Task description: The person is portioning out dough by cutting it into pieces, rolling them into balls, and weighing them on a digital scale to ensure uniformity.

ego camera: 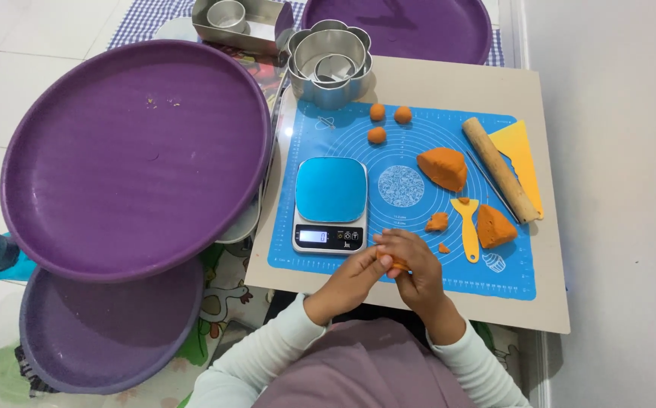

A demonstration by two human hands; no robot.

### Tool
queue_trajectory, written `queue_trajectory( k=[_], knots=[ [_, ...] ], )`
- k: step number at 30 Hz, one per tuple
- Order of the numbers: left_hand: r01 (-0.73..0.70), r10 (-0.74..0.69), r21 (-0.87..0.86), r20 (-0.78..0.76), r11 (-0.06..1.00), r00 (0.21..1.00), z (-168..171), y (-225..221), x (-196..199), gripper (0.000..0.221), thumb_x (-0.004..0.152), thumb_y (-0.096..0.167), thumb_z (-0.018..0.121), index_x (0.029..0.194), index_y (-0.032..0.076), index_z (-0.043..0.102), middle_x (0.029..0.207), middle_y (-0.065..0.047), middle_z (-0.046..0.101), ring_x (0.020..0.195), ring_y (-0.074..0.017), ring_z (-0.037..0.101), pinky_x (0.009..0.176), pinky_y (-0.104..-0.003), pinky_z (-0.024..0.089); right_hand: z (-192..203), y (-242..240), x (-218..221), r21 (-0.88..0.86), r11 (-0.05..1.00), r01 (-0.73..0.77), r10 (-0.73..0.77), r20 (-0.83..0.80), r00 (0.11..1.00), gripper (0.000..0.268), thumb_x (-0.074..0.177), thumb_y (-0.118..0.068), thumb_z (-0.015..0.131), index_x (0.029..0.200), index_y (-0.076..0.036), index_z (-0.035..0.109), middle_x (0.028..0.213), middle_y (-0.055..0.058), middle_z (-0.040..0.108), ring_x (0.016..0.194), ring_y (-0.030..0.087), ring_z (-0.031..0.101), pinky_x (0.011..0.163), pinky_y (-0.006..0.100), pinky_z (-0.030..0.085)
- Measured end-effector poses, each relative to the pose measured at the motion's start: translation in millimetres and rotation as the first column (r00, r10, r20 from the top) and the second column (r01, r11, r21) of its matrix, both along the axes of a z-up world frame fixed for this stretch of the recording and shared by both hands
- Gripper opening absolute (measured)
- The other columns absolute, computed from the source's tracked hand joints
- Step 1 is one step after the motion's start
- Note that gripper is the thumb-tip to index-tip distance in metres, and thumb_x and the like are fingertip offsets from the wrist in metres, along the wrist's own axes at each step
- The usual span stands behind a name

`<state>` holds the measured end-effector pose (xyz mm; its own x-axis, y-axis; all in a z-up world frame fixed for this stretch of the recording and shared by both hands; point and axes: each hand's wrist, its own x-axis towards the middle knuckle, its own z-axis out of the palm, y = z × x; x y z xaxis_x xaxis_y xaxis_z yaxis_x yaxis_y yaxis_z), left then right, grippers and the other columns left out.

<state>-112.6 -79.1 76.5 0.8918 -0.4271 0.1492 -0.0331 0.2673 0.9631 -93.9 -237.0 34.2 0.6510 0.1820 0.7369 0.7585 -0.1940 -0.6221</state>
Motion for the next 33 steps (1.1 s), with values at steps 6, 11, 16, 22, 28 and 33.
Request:
queue_trajectory(
  k=[6,11,16,22,28,33],
  knots=[
    [-0.066,0.039,0.108,0.239,0.992,0.97,-18,-3,5,0.027,0.106,0.029,0.054,0.094,0.007,0.065,0.096,-0.01,0.064,0.103,-0.0245,0.061,0.098,-0.044,0.047,-4,13,-4,0.176,0.983,0.049,-0.052,0.014,0.999,0.037,0.101,-0.039,0.057,0.096,-0.007,0.074,0.101,0.009,0.079,0.108,0.033,0.07,0.096,0.043,0.053],
    [-0.076,0.071,0.034,0.136,0.996,0.988,-18,3,4,0.021,0.107,0.023,0.054,0.113,0.005,0.062,0.082,-0.003,0.062,0.086,-0.0109,0.056,0.082,-0.034,0.051,-18,15,-9,0.002,0.997,0.079,-0.079,0.032,0.996,0.066,0.101,-0.061,0.034,0.135,-0.009,0.058,0.146,0.012,0.052,0.141,0.032,0.038,0.116,0.045,0.027],
    [-0.182,0.159,0.093,0.216,0.979,0.964,5,9,1,0.024,0.105,0.015,0.053,0.123,0.002,0.061,0.076,-0.005,0.06,0.077,-0.0146,0.058,0.076,-0.034,0.053,16,7,-9,-0.093,0.994,-0.056,0.063,0.065,0.996,0.053,0.108,-0.037,0.039,0.155,-0.013,0.043,0.171,0.014,0.011,0.155,0.029,0.013,0.119,0.045,0.029],
    [-0.197,0.152,0.104,0.333,0.975,0.931,-6,1,-2,0.025,0.102,0.006,0.05,0.122,0.007,0.065,0.095,-0.01,0.069,0.091,-0.0242,0.065,0.086,-0.038,0.054,13,0,-17,0.24,0.895,-0.376,0.442,-0.361,0.821,0.078,0.099,-0.014,0.052,0.163,-0.007,0.008,0.158,0.032,0.035,0.143,0.042,0.04,0.111,0.055,0.04],
    [-0.014,0.0,0.051,0.272,0.999,0.962,-33,-9,-5,0.053,0.094,0.013,0.052,0.144,-0.001,0.046,0.126,-0.021,0.056,0.121,-0.0288,0.051,0.105,-0.054,0.043,-15,4,-8,0.402,0.903,-0.15,0.315,-0.384,0.868,0.028,0.093,-0.001,0.06,0.119,0.008,0.055,0.111,0.029,0.07,0.088,0.029,0.072,0.068,0.036,0.061],
    [-0.012,0.012,-0.001,0.182,1.0,0.983,-42,-17,-7,0.066,0.098,0.036,0.063,0.148,0.002,0.037,0.135,-0.017,0.052,0.127,-0.0307,0.054,0.104,-0.049,0.047,-36,5,-4,0.399,0.916,-0.044,0.198,-0.352,0.915,0.025,0.1,-0.006,0.053,0.123,0.005,0.058,0.098,0.022,0.073,0.08,0.02,0.071,0.064,0.03,0.058]
  ],
)
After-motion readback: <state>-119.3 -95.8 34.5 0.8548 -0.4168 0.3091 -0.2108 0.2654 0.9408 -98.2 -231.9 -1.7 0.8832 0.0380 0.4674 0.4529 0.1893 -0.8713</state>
